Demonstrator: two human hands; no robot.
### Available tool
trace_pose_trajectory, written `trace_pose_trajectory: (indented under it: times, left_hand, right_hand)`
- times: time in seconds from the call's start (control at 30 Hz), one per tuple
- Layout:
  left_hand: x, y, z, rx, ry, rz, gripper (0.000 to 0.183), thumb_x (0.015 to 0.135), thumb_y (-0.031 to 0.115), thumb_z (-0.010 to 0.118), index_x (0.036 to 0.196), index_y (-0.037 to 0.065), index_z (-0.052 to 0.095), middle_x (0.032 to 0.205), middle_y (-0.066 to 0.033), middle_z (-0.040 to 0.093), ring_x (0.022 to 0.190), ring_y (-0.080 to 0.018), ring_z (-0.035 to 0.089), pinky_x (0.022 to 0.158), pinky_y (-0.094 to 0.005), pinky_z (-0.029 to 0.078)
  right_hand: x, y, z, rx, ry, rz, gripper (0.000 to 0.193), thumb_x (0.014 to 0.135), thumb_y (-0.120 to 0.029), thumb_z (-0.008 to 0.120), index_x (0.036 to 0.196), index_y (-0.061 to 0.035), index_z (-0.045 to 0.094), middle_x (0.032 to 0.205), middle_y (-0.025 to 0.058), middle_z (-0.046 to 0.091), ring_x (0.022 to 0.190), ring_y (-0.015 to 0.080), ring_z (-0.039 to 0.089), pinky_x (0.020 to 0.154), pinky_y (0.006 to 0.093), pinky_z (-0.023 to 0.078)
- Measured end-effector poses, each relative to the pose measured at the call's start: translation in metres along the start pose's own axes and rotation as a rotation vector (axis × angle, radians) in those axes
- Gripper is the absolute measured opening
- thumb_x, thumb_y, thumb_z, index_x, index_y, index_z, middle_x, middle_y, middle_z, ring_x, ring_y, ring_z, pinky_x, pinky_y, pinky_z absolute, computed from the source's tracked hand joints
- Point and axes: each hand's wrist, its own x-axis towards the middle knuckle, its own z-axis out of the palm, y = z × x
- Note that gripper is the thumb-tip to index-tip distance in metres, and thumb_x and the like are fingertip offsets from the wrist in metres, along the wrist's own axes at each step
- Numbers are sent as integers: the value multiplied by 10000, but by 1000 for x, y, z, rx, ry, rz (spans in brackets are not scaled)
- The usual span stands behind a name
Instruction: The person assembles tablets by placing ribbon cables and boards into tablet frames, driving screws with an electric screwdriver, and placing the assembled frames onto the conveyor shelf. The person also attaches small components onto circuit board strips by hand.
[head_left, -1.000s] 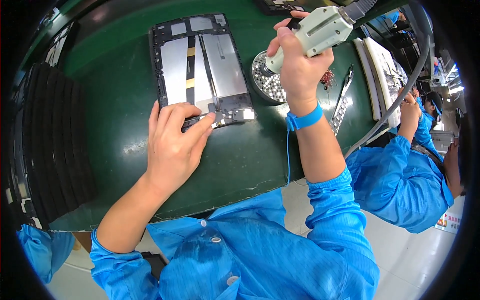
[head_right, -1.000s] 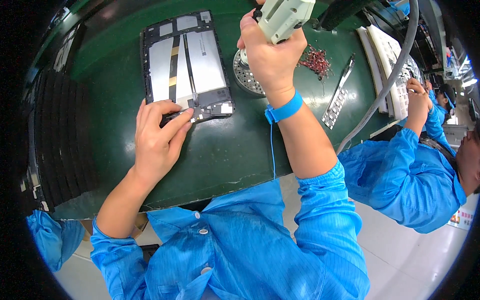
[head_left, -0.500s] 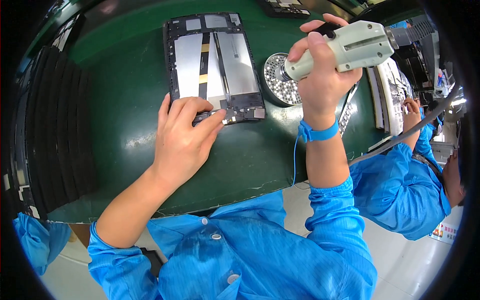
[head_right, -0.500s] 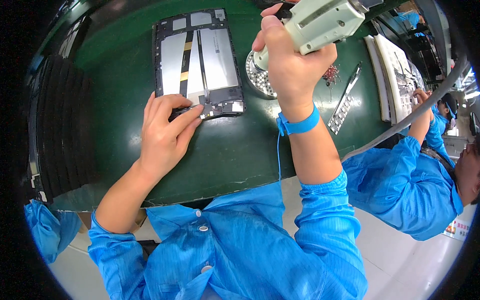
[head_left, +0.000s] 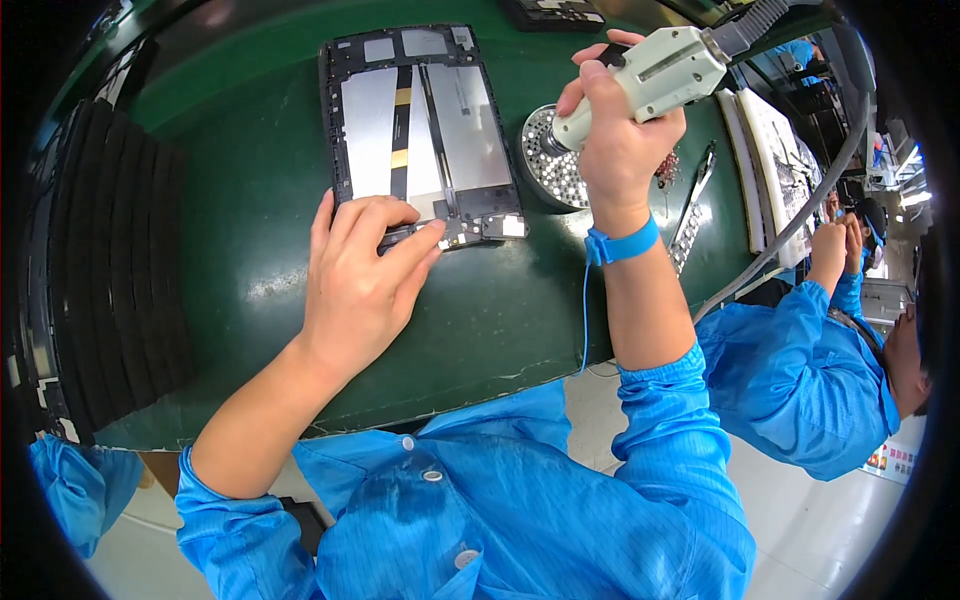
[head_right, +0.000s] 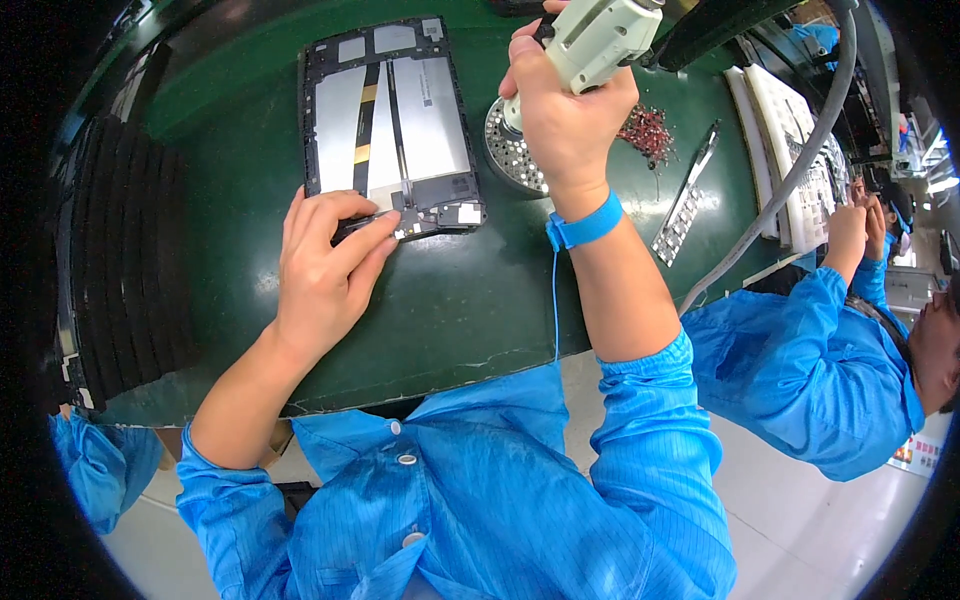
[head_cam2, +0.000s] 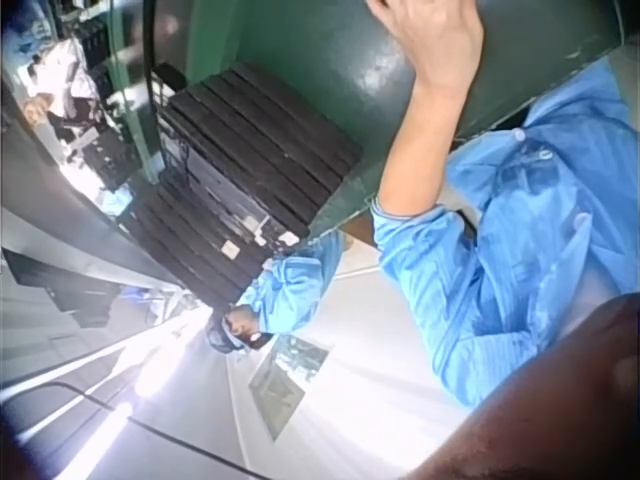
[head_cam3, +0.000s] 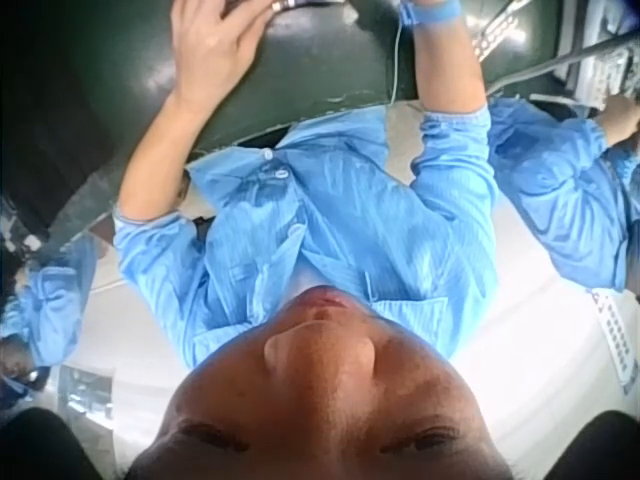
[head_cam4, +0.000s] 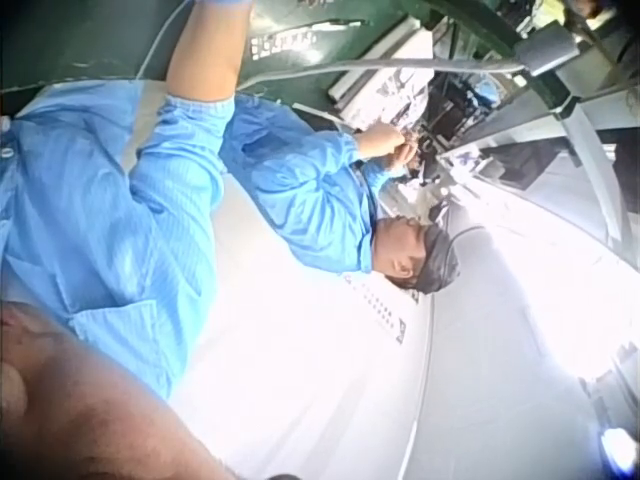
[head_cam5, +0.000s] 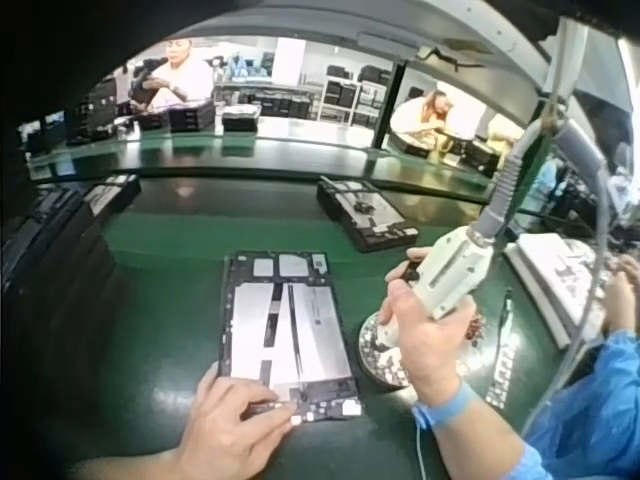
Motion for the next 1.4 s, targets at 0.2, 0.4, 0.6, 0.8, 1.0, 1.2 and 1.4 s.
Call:
trace_pose_trajectory:
  times: [0.2,0.4,0.6,0.8,1.0,1.2,1.4]
  left_hand:
    - [-1,0,-2,0,12,13,219,732,78,727,948,96,701,948,-44,588,957,-248,564,948,-575,372]
    - [-4,0,-6,17,44,27,208,733,85,729,938,94,698,941,-31,591,952,-234,569,945,-583,372]
    - [-4,1,-6,8,62,19,193,731,87,732,921,100,699,930,-18,586,951,-225,569,948,-589,368]
    - [-4,-2,-6,6,49,15,199,740,83,725,934,113,692,949,-14,579,961,-221,565,950,-588,364]
    - [-3,-1,-6,16,55,28,196,743,94,725,935,116,689,945,-16,576,963,-224,562,935,-579,370]
    - [-2,-1,-7,12,64,39,192,736,97,728,923,112,686,936,-18,574,959,-230,561,931,-569,369]
    - [-3,-3,-7,-13,59,28,188,736,94,727,919,109,688,935,-16,573,960,-231,560,937,-568,362]
  right_hand:
    - [0,1,0,29,8,-25,314,816,7,587,1114,74,516,841,150,627,519,166,591,475,272,458]
    - [-1,-10,6,67,23,-36,312,813,14,582,1113,69,513,852,158,620,508,172,587,464,277,453]
    - [-16,-54,17,189,-8,-64,379,820,-41,558,1169,68,457,917,194,601,518,180,579,477,290,465]
    - [-51,-64,38,175,-317,-39,443,803,-44,561,1214,59,432,957,211,588,546,180,596,555,278,476]
    - [-60,-61,44,328,-257,79,437,728,137,599,1144,61,489,1099,150,563,850,188,619,685,314,546]
    - [-57,-57,46,212,-322,26,418,806,4,561,1207,32,444,899,174,577,566,172,581,505,289,489]
    - [-58,-58,46,188,-337,22,422,808,5,561,1210,37,439,888,169,576,561,169,580,510,284,489]
